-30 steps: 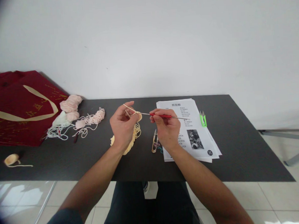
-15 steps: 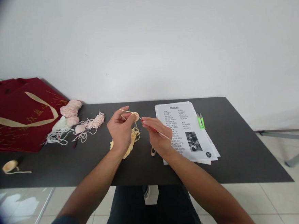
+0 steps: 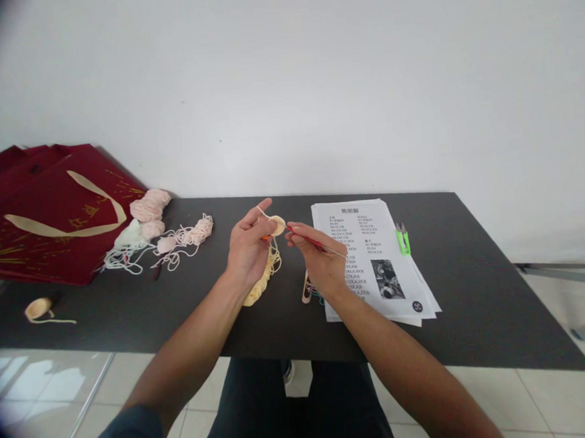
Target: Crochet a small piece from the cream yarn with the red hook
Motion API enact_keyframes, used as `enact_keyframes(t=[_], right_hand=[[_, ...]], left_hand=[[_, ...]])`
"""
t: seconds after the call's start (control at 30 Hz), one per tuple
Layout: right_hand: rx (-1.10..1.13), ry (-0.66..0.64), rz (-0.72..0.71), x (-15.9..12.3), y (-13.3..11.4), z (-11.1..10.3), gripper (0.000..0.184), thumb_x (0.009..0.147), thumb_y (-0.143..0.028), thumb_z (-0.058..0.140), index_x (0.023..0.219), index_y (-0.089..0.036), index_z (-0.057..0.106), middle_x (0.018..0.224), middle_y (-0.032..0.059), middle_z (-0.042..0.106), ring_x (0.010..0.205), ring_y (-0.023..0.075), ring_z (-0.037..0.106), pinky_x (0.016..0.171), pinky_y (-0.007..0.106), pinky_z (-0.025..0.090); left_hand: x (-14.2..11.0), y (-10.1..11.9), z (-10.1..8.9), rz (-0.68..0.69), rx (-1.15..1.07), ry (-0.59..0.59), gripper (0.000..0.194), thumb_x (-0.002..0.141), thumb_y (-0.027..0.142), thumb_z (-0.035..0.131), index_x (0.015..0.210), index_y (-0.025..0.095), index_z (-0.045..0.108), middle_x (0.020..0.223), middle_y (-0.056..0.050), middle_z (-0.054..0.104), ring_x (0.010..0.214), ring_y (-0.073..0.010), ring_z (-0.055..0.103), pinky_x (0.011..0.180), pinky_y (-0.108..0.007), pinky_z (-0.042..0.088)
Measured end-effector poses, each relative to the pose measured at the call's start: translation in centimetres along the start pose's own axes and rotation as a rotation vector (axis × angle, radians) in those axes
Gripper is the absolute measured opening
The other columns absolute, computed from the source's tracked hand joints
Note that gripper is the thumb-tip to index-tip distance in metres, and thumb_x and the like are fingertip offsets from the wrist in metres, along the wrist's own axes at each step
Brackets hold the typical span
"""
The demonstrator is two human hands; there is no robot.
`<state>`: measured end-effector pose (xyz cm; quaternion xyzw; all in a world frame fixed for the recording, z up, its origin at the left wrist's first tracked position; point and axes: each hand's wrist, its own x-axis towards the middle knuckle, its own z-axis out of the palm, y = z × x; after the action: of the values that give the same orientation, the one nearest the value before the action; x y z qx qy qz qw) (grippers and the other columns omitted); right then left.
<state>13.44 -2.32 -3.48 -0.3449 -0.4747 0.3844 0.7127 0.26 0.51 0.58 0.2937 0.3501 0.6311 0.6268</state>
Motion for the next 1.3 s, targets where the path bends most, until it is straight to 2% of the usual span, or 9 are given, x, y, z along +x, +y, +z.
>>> enact_keyframes(t=[0.1,0.2,0.43,0.57,0.67,0.87,1.07,1.17,1.3], right_hand=[[0.088,-0.001,0.041,1.0,0.0,-0.3,0.012,0.087,-0.023,0.08,0.096,-0.03,0.081,0.102,0.0,0.084,0.079,0.0159,0.077,0.072,0.034,0.064],[0.063,-0.024,0.019,1.8,-0.5,-1.1,0.007,0.086,-0.024,0.081,0.091,-0.027,0.076,0.098,0.0001,0.082,0.073,0.013,0.073,0.068,0.03,0.059],[-0.197,-0.071,-0.287,1.7,-2.2,-1.5,0.015,0.087,-0.014,0.078,0.092,-0.027,0.074,0.094,0.0003,0.08,0.09,0.0166,0.074,0.082,0.034,0.058],[-0.118,0.007,-0.115,1.6,-2.3,-1.4,0.01,0.088,-0.021,0.079,0.092,-0.026,0.071,0.094,0.0003,0.079,0.079,0.0146,0.072,0.069,0.03,0.055],[0.052,0.018,0.022,2.1,-2.3,-1.4,0.013,0.086,-0.027,0.082,0.089,-0.025,0.069,0.089,-0.0008,0.079,0.068,0.0117,0.067,0.062,0.028,0.051],[0.232,0.023,0.152,2.6,-2.9,-1.3,0.022,0.079,-0.03,0.089,0.083,-0.025,0.068,0.083,-0.002,0.078,0.064,0.0093,0.063,0.06,0.024,0.051],[0.327,0.044,0.339,2.2,-2.3,-0.6,0.021,0.079,-0.033,0.09,0.085,-0.025,0.072,0.085,-0.0024,0.08,0.07,0.0085,0.069,0.064,0.02,0.06],[0.334,0.07,0.368,1.8,-2.0,-0.1,0.021,0.077,-0.032,0.091,0.085,-0.024,0.074,0.087,-0.0016,0.081,0.072,0.0083,0.072,0.067,0.019,0.062],[0.314,0.098,0.38,1.6,-2.2,0.3,0.02,0.078,-0.032,0.091,0.086,-0.024,0.074,0.087,-0.0013,0.081,0.072,0.0087,0.072,0.068,0.02,0.063]], left_hand=[[-0.1,0.2,0.0,0.013,0.048,-0.015,0.06,0.061,0.014,0.087,0.12,0.014,0.074,0.064,0.009,0.058,0.055,-0.0043,0.047,0.06,-0.023,0.036],[-0.1,0.1,-0.1,0.048,0.159,-0.027,0.064,0.06,0.014,0.087,0.123,0.014,0.074,0.063,0.009,0.059,0.055,-0.0047,0.047,0.061,-0.023,0.038],[-0.1,0.0,-0.3,0.195,0.422,0.019,0.063,0.067,0.014,0.08,0.13,0.015,0.073,0.066,0.007,0.064,0.058,-0.0071,0.05,0.062,-0.024,0.043],[-0.3,-0.1,-0.2,0.303,0.421,-0.025,0.058,0.069,0.012,0.076,0.127,0.019,0.075,0.066,0.007,0.062,0.059,-0.0069,0.049,0.06,-0.023,0.041],[0.1,-0.3,-0.5,0.283,0.36,-0.088,0.056,0.068,0.011,0.076,0.123,0.021,0.077,0.069,0.005,0.064,0.062,-0.0079,0.053,0.061,-0.023,0.042],[0.9,-0.4,-1.2,0.178,0.214,-0.17,0.05,0.065,0.009,0.076,0.113,0.021,0.08,0.073,0.002,0.068,0.063,-0.0084,0.055,0.062,-0.023,0.043],[0.4,-0.8,-0.8,0.135,0.217,-0.151,0.031,0.068,0.017,0.085,0.098,0.02,0.082,0.075,0.002,0.068,0.065,-0.0086,0.058,0.064,-0.023,0.045],[0.3,-1.1,-0.9,0.144,0.276,-0.137,0.024,0.071,0.019,0.084,0.095,0.019,0.082,0.073,0.001,0.069,0.064,-0.0086,0.058,0.063,-0.023,0.045],[0.3,-1.2,-0.9,0.178,0.277,-0.137,0.031,0.07,0.018,0.085,0.1,0.02,0.082,0.077,0.002,0.069,0.065,-0.0078,0.057,0.063,-0.022,0.045]])
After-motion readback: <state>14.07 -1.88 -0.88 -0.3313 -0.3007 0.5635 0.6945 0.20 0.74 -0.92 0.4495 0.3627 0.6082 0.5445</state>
